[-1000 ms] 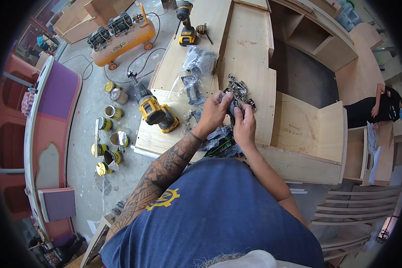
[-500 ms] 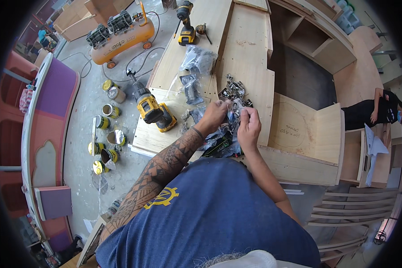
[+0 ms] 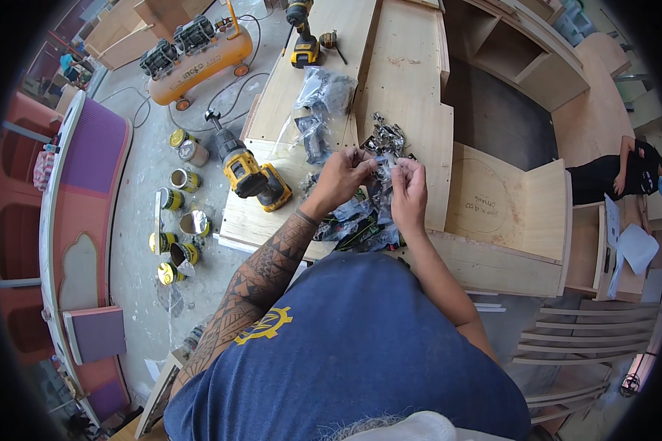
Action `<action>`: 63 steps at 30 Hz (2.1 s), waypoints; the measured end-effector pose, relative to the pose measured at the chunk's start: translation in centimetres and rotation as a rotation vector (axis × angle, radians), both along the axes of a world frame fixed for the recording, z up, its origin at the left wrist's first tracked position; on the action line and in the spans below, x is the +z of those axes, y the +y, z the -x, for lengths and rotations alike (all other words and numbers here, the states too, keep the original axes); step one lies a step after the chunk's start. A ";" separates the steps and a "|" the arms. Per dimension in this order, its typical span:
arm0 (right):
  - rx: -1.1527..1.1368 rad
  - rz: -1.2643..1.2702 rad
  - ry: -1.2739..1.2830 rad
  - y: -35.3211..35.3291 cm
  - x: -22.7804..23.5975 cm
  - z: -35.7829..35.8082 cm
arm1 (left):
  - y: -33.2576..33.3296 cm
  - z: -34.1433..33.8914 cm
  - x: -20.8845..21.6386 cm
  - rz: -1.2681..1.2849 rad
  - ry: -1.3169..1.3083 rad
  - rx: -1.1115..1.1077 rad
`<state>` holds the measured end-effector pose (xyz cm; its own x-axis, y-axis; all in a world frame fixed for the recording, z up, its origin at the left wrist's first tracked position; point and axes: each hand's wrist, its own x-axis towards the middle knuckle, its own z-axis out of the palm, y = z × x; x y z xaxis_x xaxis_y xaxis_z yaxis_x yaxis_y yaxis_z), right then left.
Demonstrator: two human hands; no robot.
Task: Sorting through bags of cabinet hinges and related mounting hardware on a workbench.
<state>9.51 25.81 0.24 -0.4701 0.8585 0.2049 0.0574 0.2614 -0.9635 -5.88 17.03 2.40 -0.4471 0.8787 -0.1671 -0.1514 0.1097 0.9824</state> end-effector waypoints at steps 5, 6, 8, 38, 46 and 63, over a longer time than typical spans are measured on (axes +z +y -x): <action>0.130 0.325 0.093 1.5 -2.5 0.2 | -1.3 0.0 0.4 0.051 0.076 -0.068; 0.171 0.537 0.148 1.6 -2.5 0.0 | -1.6 0.0 0.4 0.073 0.091 -0.101; 0.217 0.774 0.198 2.0 -2.8 -0.2 | -2.4 0.3 0.0 0.061 0.046 -0.113; -0.111 0.515 0.008 15.3 -8.5 -8.3 | -5.7 1.6 0.2 0.024 0.746 0.517; -0.172 -0.104 -0.796 12.7 -16.0 -11.5 | -9.2 1.1 -5.5 0.240 0.989 0.378; 0.414 0.093 -0.111 -4.2 -0.1 5.3 | -11.0 -1.6 2.3 0.285 0.580 0.140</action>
<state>4.24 21.63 0.15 -0.7934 0.6053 0.0645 0.0707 0.1969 -0.9779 -4.30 6.08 4.72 -0.6418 0.7624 -0.0824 0.3615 0.3956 0.8443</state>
